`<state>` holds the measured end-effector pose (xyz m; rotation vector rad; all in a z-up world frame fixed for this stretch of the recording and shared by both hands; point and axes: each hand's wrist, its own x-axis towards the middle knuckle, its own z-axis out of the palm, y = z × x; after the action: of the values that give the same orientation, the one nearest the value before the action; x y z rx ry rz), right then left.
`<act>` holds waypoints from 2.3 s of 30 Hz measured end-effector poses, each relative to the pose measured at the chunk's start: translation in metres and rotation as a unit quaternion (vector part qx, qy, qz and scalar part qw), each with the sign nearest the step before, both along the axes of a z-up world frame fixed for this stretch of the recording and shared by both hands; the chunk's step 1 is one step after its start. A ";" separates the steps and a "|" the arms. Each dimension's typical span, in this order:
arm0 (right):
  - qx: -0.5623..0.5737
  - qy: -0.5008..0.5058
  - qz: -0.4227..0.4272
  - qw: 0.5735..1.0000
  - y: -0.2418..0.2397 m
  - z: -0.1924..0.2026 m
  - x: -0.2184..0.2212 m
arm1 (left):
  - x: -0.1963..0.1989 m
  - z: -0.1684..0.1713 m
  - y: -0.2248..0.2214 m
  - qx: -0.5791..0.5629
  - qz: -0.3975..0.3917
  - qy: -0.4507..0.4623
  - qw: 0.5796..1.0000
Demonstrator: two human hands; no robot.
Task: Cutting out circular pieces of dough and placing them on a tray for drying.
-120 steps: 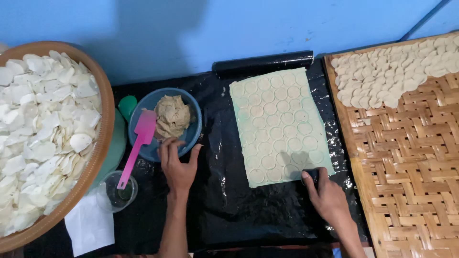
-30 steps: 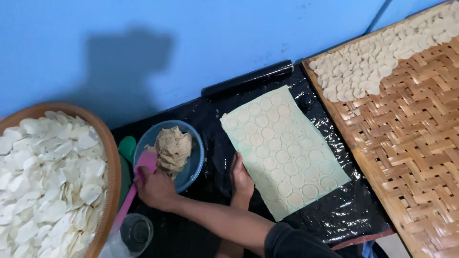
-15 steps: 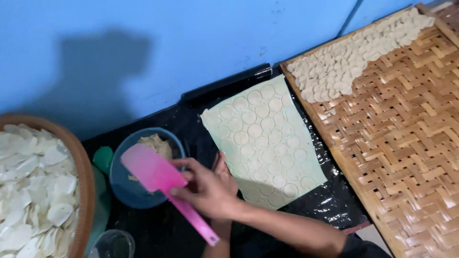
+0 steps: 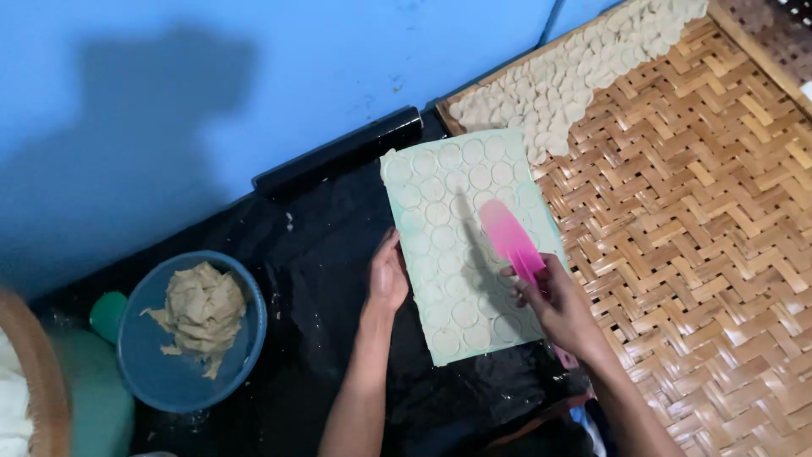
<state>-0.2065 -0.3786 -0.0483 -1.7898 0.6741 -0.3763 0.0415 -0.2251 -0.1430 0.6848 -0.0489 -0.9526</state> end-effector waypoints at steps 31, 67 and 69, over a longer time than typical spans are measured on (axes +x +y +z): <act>-0.190 0.189 -0.037 0.963 0.018 0.012 0.095 | 0.005 -0.007 0.006 -0.084 -0.057 0.000 0.995; -0.148 0.153 0.049 0.976 -0.006 -0.033 0.101 | 0.005 -0.006 0.006 -0.064 -0.041 -0.009 0.997; -0.096 0.123 0.043 0.987 -0.006 -0.034 0.101 | 0.005 -0.003 0.006 -0.065 -0.053 0.000 0.996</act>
<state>-0.1054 -0.3847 -0.0822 -2.0630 0.7489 -0.1676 0.0463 -0.2186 -0.1459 0.5658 -0.1474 -1.0409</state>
